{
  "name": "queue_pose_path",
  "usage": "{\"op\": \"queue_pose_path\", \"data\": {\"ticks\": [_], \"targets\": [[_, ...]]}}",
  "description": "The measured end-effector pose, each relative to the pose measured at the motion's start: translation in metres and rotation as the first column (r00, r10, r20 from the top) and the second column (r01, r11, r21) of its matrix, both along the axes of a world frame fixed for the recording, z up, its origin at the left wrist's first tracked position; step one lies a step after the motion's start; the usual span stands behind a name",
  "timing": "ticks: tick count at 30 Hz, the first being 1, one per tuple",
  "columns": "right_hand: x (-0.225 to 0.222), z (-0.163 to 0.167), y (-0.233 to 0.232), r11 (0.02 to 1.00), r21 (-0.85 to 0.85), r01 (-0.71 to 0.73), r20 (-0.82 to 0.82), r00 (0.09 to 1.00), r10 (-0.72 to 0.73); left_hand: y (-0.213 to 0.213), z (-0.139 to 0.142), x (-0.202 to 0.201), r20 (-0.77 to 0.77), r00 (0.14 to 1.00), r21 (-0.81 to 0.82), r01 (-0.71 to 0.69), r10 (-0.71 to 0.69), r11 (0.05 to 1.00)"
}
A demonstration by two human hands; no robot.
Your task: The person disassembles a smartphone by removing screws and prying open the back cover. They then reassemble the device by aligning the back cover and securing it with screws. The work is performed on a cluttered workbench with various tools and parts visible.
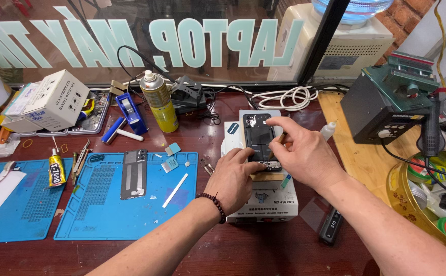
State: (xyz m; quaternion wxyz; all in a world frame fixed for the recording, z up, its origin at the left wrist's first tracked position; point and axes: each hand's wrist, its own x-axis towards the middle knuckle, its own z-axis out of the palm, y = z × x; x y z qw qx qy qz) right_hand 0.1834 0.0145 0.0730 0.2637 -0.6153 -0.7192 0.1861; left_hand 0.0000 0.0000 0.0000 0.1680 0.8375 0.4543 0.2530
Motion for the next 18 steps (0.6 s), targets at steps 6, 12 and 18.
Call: {"op": "queue_pose_path", "data": {"ticks": [6,12,18], "targets": [[-0.010,0.005,-0.008,0.997,0.072,-0.004,0.053,0.999,0.001,-0.003,0.001,0.000,0.020,1.000,0.015,0.002,-0.002,1.000],[-0.009,0.002,-0.009,0.997,0.046,-0.057,-0.048,0.997,0.060,-0.004,0.003,0.001,0.039,0.999,0.019,-0.001,0.001,1.000],[0.000,-0.005,-0.009,0.994,-0.002,-0.110,-0.237,0.966,0.106,-0.001,0.003,0.005,0.037,0.999,-0.019,-0.020,0.021,1.000]]}}
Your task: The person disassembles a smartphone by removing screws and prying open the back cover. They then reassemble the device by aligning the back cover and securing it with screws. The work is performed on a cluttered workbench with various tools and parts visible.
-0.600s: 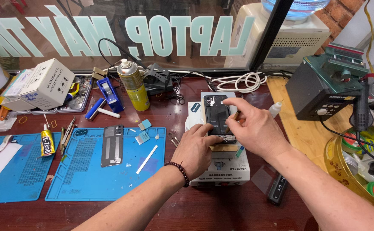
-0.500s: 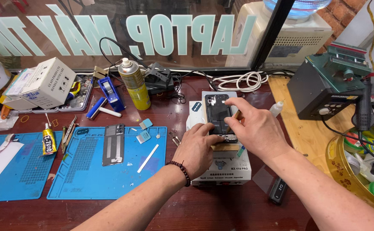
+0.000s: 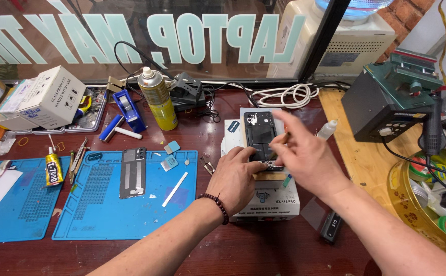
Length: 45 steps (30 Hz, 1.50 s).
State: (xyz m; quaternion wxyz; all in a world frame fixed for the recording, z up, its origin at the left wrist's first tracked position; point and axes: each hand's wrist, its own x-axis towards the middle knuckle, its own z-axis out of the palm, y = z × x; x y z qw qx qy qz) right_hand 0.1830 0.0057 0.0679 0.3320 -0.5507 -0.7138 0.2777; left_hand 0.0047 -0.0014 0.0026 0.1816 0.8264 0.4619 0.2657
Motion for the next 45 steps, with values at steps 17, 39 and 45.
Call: {"op": "queue_pose_path", "data": {"ticks": [17,39,45], "targets": [[0.004,-0.019,0.024,0.859,-0.374,0.349,-0.492,0.711,-0.503,0.113,-0.068,-0.033,0.211,0.883,-0.510,-0.267,0.419,0.818],[0.007,-0.025,0.037,0.850,-0.415,0.325,-0.453,0.736,-0.503,0.154,-0.081,-0.020,0.074,0.953,-0.637,-0.182,0.295,0.749],[0.011,-0.021,0.029,0.840,-0.432,0.328,-0.446,0.732,-0.515,0.146,-0.072,-0.024,0.065,0.951,-0.654,-0.189,0.304,0.732]]}}
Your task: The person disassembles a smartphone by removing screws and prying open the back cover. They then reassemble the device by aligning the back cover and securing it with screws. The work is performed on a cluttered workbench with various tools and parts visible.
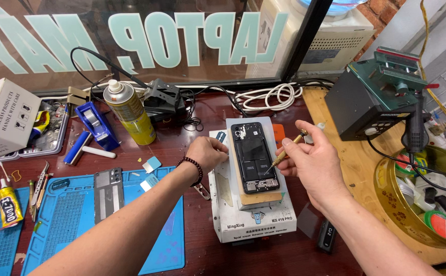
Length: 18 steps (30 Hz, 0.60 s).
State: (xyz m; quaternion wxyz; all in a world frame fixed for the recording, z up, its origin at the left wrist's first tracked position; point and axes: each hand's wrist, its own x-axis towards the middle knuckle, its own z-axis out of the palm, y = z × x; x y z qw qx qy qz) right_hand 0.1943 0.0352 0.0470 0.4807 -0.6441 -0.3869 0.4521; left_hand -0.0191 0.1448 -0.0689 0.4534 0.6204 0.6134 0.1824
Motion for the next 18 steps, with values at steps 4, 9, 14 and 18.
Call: {"op": "queue_pose_path", "data": {"ticks": [4,9,14,18], "targets": [[0.003,-0.001,-0.004,1.000,-0.002,0.006,-0.004,1.000,-0.006,-0.010,0.001,0.006,-0.095,0.995,0.183,0.029,-0.012,0.983],[0.004,-0.004,-0.007,1.000,-0.004,0.012,-0.032,0.999,-0.012,-0.021,-0.009,0.013,-0.182,0.983,0.416,0.042,0.038,0.908],[0.006,-0.006,-0.010,1.000,-0.007,0.029,-0.037,0.999,-0.029,-0.008,-0.015,0.009,-0.184,0.981,0.322,0.116,-0.058,0.940],[0.007,-0.008,-0.013,0.999,-0.007,0.037,-0.036,0.999,-0.038,0.003,-0.018,-0.005,-0.125,0.987,0.218,0.128,-0.103,0.967]]}}
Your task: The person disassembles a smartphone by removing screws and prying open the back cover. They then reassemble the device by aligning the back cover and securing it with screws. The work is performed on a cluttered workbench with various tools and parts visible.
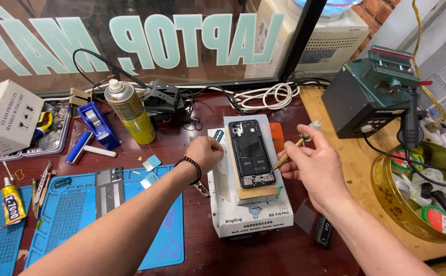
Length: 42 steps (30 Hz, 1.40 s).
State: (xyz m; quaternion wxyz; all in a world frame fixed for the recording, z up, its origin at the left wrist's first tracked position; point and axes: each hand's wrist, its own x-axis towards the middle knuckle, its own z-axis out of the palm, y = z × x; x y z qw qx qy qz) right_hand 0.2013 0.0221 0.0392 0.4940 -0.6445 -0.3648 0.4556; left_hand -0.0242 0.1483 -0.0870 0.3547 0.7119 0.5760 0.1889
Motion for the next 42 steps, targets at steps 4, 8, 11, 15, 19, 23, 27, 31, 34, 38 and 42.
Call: {"op": "queue_pose_path", "data": {"ticks": [4,8,11,15,19,23,27,31,34,38,42], "targets": [[0.002,-0.001,-0.003,1.000,-0.004,0.004,-0.028,1.000,-0.004,0.000,-0.006,0.004,0.141,0.972,-0.203,-0.156,0.186,0.967],[0.005,0.002,-0.006,1.000,-0.019,0.000,-0.003,1.000,0.000,0.010,-0.005,0.014,0.155,0.951,-0.257,-0.224,0.268,0.940],[0.005,0.004,-0.004,1.000,-0.012,-0.004,-0.011,1.000,0.004,0.024,0.003,0.018,-0.003,0.980,-0.299,-0.193,0.201,0.935],[0.003,0.005,-0.003,1.000,0.002,-0.014,-0.016,1.000,0.014,0.030,0.010,0.016,-0.081,0.979,-0.371,-0.203,0.186,0.906],[0.003,0.004,-0.004,1.000,0.002,-0.005,-0.010,1.000,0.005,0.021,0.010,0.009,0.068,0.978,-0.330,-0.165,0.198,0.930],[0.007,0.003,-0.005,1.000,0.002,-0.004,-0.013,1.000,0.004,-0.003,0.005,-0.003,0.191,0.975,-0.150,-0.088,0.116,0.985],[0.010,0.001,-0.007,1.000,0.002,-0.010,-0.028,1.000,0.010,-0.015,0.006,-0.004,0.188,0.978,-0.122,-0.067,0.090,0.990],[0.010,0.000,-0.009,1.000,0.010,-0.009,-0.033,0.999,0.009,-0.016,0.010,-0.005,0.168,0.985,-0.051,-0.035,0.043,0.998],[0.010,0.001,-0.010,1.000,0.005,-0.009,-0.032,0.999,0.009,-0.016,0.009,-0.005,0.137,0.990,-0.060,-0.026,0.034,0.998],[0.009,0.003,-0.011,1.000,-0.009,-0.002,-0.022,1.000,0.002,-0.014,0.005,-0.006,0.221,0.968,-0.219,-0.069,0.119,0.973],[0.009,0.003,-0.012,1.000,-0.021,0.000,-0.009,1.000,0.000,-0.012,0.002,-0.010,0.286,0.948,-0.261,-0.064,0.140,0.963]]}}
